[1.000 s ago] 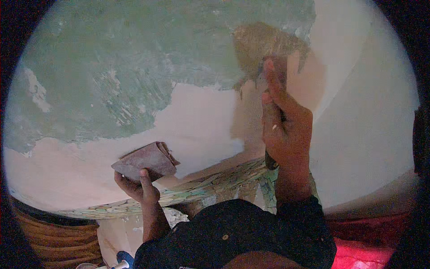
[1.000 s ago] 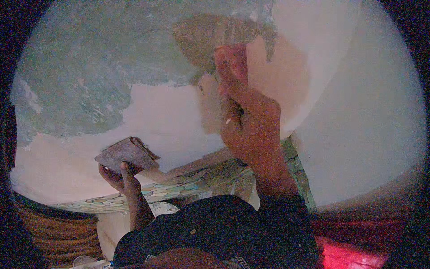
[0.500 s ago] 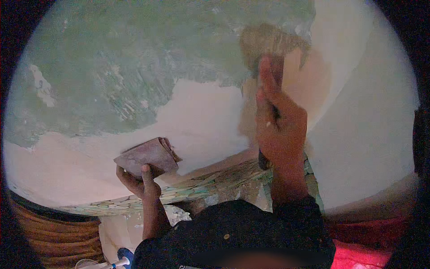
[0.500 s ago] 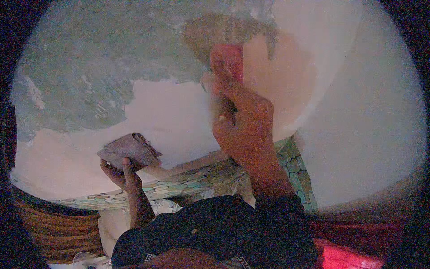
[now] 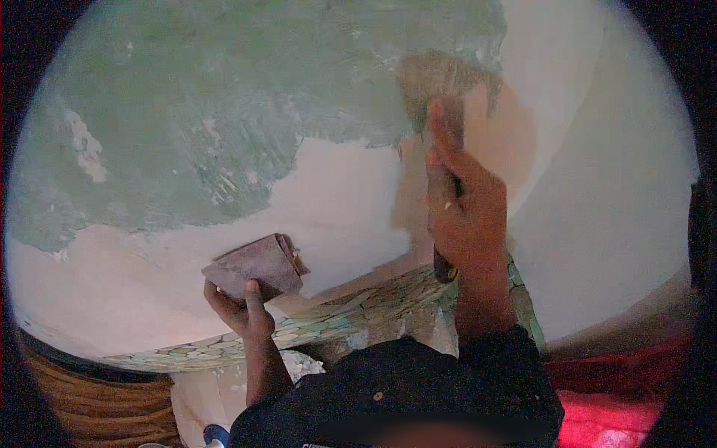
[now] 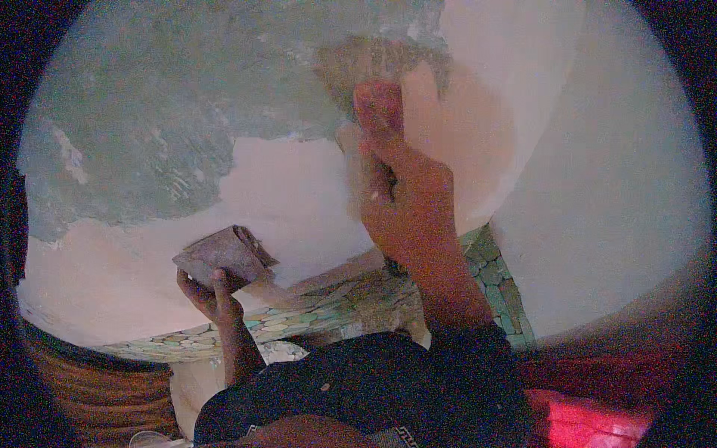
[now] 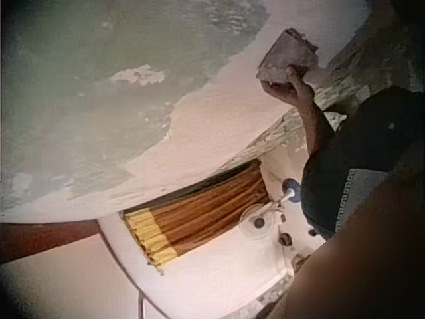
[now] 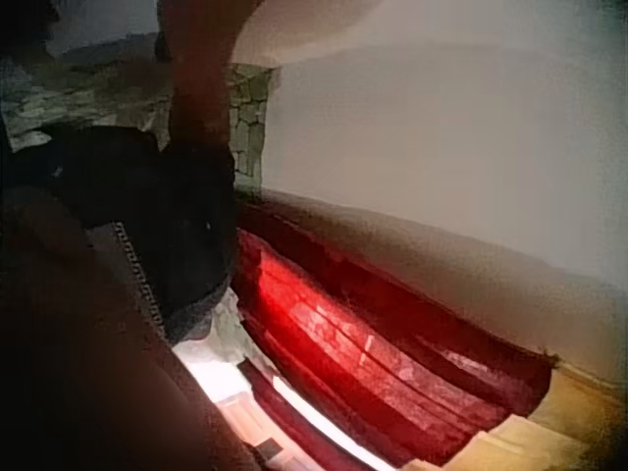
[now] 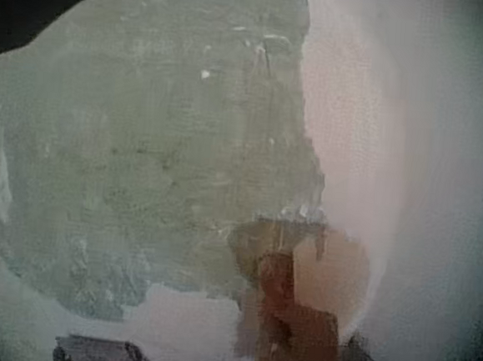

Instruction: Sanding and scraping a wall to prepare it for painting.

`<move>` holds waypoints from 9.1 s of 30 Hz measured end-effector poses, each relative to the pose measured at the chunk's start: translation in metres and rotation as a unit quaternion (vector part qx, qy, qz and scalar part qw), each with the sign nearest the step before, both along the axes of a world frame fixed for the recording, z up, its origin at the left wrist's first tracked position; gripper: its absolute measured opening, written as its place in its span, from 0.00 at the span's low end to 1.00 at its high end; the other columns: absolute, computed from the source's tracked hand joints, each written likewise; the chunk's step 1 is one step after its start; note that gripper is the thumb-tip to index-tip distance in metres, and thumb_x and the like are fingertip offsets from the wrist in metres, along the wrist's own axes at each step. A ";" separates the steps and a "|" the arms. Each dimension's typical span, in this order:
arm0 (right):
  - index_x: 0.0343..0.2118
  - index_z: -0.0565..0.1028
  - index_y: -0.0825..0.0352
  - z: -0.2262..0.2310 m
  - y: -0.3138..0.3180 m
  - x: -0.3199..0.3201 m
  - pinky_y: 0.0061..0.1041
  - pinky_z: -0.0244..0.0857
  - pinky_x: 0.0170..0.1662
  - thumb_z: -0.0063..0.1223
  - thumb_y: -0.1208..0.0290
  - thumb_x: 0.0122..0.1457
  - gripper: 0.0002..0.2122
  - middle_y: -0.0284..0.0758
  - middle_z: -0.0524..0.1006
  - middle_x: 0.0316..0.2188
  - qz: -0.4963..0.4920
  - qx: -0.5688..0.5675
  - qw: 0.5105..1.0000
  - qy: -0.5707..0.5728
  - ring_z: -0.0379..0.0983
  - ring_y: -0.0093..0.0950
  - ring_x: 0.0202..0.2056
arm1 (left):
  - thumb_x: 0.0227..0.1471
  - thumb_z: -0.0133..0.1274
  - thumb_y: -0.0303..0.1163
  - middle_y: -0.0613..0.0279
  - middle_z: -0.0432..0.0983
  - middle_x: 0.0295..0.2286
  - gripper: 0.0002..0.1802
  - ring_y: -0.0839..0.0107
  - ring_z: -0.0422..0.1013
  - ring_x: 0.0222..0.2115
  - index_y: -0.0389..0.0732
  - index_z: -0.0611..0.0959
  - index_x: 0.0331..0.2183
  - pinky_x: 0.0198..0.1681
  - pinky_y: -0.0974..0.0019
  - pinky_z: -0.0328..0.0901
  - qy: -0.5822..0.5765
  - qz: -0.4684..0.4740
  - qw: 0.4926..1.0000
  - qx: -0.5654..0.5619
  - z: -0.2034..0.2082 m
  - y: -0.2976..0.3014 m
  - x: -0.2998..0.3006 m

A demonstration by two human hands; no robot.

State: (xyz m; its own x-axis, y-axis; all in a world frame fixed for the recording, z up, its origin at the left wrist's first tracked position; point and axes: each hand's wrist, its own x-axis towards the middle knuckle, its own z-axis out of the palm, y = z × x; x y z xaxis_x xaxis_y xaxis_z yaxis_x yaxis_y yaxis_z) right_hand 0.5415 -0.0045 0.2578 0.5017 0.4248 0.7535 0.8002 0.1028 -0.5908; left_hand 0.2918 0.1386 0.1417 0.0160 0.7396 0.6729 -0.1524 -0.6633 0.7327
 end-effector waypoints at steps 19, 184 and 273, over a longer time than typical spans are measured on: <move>0.54 0.68 0.58 0.039 -0.004 0.055 0.12 0.57 0.23 0.44 0.77 0.60 0.18 0.24 0.73 0.28 -0.087 0.088 0.982 -0.141 0.57 0.10 0.19 | 0.45 0.60 0.40 0.51 0.60 0.48 0.41 0.61 0.60 0.48 0.38 0.56 0.53 0.51 0.57 0.57 -0.032 0.028 0.999 -0.017 -0.020 0.010 -0.003; 0.55 0.66 0.53 -0.027 0.037 -0.087 0.26 0.66 0.26 0.47 0.82 0.49 0.28 0.44 0.74 0.22 -0.022 -0.020 0.999 -0.040 0.72 0.31 0.19 | 0.48 0.58 0.43 0.60 0.65 0.39 0.31 0.71 0.63 0.40 0.36 0.63 0.45 0.42 0.65 0.62 -0.051 -0.076 0.994 -0.063 -0.020 0.026 -0.057; 0.54 0.66 0.64 0.023 0.049 -0.084 0.24 0.46 0.59 0.42 0.83 0.57 0.20 0.42 0.63 0.55 0.079 0.033 0.996 -0.017 0.56 0.30 0.58 | 0.49 0.56 0.43 0.57 0.66 0.39 0.29 0.71 0.63 0.39 0.35 0.64 0.44 0.43 0.65 0.61 -0.049 0.003 0.999 0.005 -0.012 0.046 -0.056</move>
State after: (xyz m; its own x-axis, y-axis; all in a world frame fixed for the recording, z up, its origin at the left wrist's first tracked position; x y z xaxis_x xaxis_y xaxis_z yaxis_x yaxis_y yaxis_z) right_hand 0.4580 0.0444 0.2809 0.4058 0.4456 0.7980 0.7909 0.2663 -0.5509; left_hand 0.2361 0.1849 0.1300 -0.0545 0.7330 0.6781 -0.2198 -0.6712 0.7079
